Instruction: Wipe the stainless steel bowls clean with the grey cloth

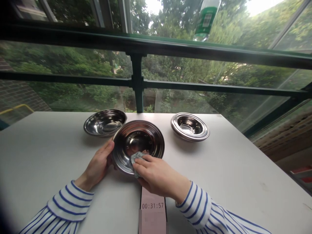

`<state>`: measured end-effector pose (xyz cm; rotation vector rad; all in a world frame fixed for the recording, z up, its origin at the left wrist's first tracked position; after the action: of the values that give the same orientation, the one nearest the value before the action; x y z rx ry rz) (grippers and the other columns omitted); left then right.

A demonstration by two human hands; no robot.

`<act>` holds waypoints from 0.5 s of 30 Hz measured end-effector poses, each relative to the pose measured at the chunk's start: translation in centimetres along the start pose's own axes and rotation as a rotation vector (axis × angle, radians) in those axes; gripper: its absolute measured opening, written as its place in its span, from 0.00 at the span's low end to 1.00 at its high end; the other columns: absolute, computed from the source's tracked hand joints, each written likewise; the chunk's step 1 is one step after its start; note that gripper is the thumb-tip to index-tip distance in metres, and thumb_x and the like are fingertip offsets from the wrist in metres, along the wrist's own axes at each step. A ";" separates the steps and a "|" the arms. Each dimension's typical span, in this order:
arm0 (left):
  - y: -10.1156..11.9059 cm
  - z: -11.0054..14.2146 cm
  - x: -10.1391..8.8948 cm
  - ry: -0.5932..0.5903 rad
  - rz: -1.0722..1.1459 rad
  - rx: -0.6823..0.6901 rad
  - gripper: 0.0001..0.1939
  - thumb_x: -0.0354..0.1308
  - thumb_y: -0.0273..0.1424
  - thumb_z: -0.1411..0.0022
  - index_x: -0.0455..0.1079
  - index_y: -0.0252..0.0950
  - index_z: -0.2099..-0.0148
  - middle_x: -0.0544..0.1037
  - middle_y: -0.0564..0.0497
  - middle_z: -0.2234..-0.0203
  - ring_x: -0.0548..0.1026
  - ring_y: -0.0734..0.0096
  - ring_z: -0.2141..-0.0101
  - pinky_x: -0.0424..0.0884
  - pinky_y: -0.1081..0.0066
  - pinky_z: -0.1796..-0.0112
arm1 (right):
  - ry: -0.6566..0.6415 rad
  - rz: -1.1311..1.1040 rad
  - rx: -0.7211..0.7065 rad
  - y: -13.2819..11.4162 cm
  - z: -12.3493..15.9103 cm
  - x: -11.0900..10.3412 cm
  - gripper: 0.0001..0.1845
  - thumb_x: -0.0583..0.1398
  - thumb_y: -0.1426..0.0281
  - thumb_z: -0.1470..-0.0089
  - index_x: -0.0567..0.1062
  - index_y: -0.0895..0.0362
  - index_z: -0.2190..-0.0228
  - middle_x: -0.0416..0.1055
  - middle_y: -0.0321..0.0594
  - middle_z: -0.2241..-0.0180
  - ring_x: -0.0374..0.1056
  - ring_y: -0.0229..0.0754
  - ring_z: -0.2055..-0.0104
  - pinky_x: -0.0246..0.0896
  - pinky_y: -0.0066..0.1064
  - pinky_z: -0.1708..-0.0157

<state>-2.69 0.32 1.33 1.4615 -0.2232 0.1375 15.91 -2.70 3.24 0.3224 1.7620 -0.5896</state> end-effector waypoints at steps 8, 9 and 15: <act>-0.3 0.2 0.4 -0.081 0.039 -0.032 0.20 0.49 0.45 0.40 0.67 0.36 0.53 0.70 0.54 0.80 0.66 0.74 0.81 0.64 0.75 0.82 | 0.069 0.099 -0.001 -0.1 -0.7 0.6 0.15 0.52 0.73 0.43 0.66 0.62 0.54 0.68 0.51 0.53 0.63 0.47 0.50 0.63 0.40 0.52; -0.4 0.3 0.5 -0.106 0.029 -0.041 0.21 0.49 0.44 0.40 0.66 0.37 0.51 0.71 0.54 0.79 0.67 0.73 0.80 0.65 0.74 0.81 | 0.077 0.098 0.004 -0.2 -0.8 0.7 0.16 0.51 0.74 0.43 0.66 0.63 0.53 0.69 0.51 0.53 0.63 0.47 0.50 0.63 0.39 0.52; -1.0 0.6 1.1 -0.164 0.032 -0.128 0.34 0.53 0.43 0.43 0.47 0.42 0.37 0.73 0.53 0.77 0.70 0.69 0.80 0.67 0.70 0.77 | 0.183 -0.004 0.084 -0.2 -1.0 0.9 0.20 0.51 0.73 0.43 0.62 0.63 0.49 0.68 0.51 0.52 0.64 0.47 0.51 0.64 0.39 0.53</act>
<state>-1.40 -0.46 0.68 1.3433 -0.3824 0.0289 14.75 -2.45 2.60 0.4428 1.9164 -0.6547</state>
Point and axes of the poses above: each hand's wrist, its own z-axis away from the middle knuckle, its own x-axis out of the palm, y = z × x, the point moved 2 cm from there along -z, towards the middle knuckle
